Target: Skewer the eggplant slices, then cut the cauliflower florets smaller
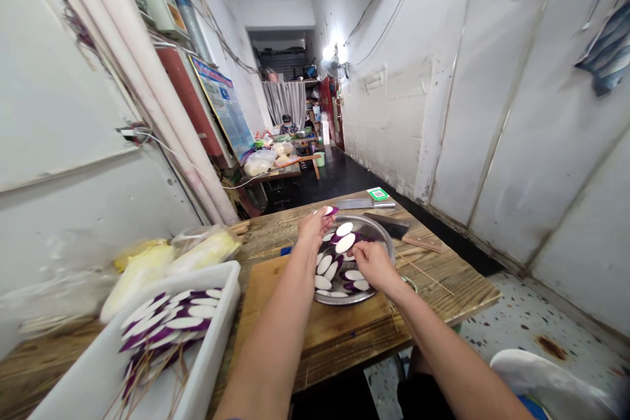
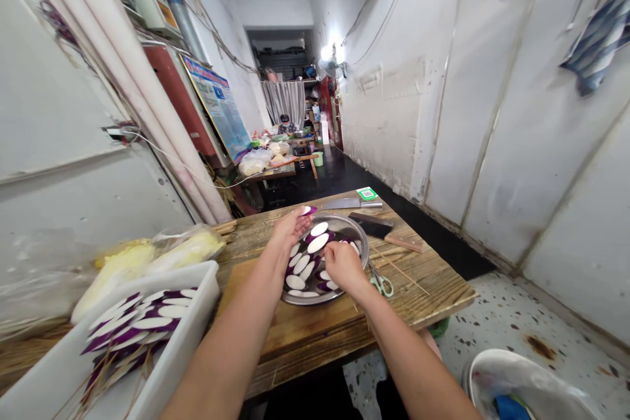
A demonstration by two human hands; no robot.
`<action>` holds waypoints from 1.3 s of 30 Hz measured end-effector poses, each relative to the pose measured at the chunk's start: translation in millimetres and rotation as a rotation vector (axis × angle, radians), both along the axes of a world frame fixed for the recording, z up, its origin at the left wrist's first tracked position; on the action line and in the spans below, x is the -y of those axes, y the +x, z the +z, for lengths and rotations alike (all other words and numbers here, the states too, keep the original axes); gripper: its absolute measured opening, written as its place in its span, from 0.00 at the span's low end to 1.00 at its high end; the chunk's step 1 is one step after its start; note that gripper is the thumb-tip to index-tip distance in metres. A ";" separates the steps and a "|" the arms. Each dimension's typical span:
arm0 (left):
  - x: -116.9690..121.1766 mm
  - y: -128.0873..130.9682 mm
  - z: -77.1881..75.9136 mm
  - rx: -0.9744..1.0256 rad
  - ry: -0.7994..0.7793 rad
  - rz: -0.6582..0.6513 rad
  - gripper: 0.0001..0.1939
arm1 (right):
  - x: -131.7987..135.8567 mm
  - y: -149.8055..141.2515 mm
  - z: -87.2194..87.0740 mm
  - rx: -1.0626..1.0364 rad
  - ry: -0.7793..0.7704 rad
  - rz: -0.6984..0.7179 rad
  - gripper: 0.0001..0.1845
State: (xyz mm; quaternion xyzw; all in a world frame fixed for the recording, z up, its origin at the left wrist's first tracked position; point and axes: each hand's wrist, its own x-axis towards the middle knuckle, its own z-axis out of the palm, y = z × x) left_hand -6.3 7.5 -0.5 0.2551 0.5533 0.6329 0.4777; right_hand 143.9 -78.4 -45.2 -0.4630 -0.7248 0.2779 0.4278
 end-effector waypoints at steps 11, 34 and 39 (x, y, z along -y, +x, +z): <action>1.4 0.2 0.0 0.003 -0.030 -0.051 0.05 | -1.5 -0.9 -0.7 0.019 -0.006 -0.010 0.17; 4.9 9.0 -0.5 -0.051 -0.103 -0.138 0.03 | -3.4 -2.5 2.0 0.045 -0.053 -0.062 0.17; 1.7 8.5 -4.6 -0.031 -0.120 -0.163 0.03 | -4.3 -2.9 0.9 0.055 -0.059 -0.067 0.17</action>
